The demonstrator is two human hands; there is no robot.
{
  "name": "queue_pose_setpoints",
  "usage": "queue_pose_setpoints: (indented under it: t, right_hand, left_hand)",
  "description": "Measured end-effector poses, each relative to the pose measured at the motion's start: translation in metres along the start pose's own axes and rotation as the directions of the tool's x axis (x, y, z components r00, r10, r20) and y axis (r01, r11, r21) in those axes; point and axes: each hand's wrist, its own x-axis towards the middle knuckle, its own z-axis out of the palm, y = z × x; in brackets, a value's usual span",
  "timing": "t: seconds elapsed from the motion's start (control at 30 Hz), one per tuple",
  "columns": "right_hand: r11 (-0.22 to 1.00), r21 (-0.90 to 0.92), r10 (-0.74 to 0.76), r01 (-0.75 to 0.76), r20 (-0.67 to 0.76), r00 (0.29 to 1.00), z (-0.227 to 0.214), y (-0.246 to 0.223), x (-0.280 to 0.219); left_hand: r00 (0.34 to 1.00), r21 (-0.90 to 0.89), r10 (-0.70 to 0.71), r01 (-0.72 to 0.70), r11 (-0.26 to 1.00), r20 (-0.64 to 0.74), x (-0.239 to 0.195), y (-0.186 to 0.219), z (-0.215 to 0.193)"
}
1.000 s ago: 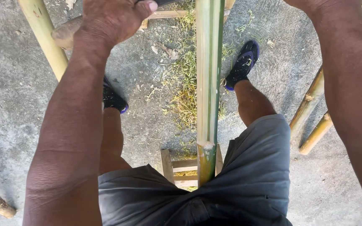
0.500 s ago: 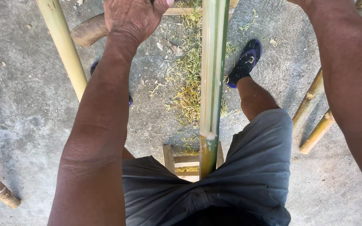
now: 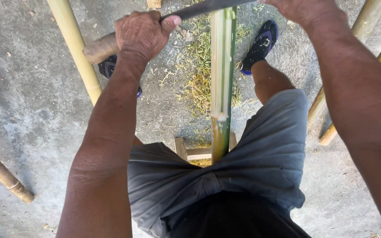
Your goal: Scraping the outer layer of a bamboo pole using a machete while seated on a stand.
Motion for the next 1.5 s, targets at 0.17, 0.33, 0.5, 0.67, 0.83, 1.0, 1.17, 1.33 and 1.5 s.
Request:
queue_pose_setpoints:
  t: [0.17, 0.33, 0.5, 0.67, 0.83, 1.0, 1.17, 1.33, 1.5]
  right_hand:
    - [0.963, -0.174, -0.222, 0.204, -0.093, 0.971, -0.002, -0.022, -0.051]
    - [0.893, -0.268, -0.425, 0.362, -0.234, 0.875, 0.022, -0.014, -0.102]
    - [0.871, -0.312, -0.457, 0.38, -0.232, 0.858, 0.05, -0.013, -0.159]
    - [0.925, -0.205, -0.353, 0.32, -0.156, 0.922, 0.081, -0.01, -0.215]
    - [0.938, -0.213, -0.309, 0.274, -0.156, 0.938, 0.071, -0.027, -0.237]
    - [0.908, -0.284, -0.349, 0.308, -0.105, 0.931, 0.078, -0.017, -0.237]
    - [0.903, -0.235, -0.381, 0.36, -0.054, 0.923, 0.073, -0.005, -0.201]
    - [0.876, -0.222, -0.473, 0.428, -0.228, 0.851, 0.029, -0.001, -0.098]
    - [0.905, -0.17, -0.421, 0.391, -0.222, 0.879, 0.01, -0.001, -0.022]
  left_hand:
    - [0.989, -0.011, -0.04, 0.042, 0.999, 0.145, -0.042, 0.003, 0.014]
    - [0.996, -0.006, 0.002, -0.001, 1.0, 0.095, -0.088, 0.004, 0.045]
    - [0.983, -0.028, 0.0, 0.005, 1.0, 0.183, -0.142, 0.009, 0.065]
    - [0.976, -0.054, -0.008, 0.02, 0.998, 0.218, -0.195, 0.025, 0.059]
    - [0.945, -0.047, -0.008, 0.025, 0.999, 0.328, -0.196, 0.03, 0.048]
    - [0.919, -0.069, 0.016, 0.012, 0.998, 0.395, -0.196, 0.029, 0.063]
    - [0.905, -0.015, 0.03, -0.026, 1.0, 0.425, -0.164, 0.033, 0.042]
    - [0.954, 0.109, 0.041, -0.077, 0.991, 0.299, -0.075, 0.026, 0.001]
    - [0.98, 0.17, 0.033, -0.066, 0.983, 0.194, 0.024, 0.011, -0.03]
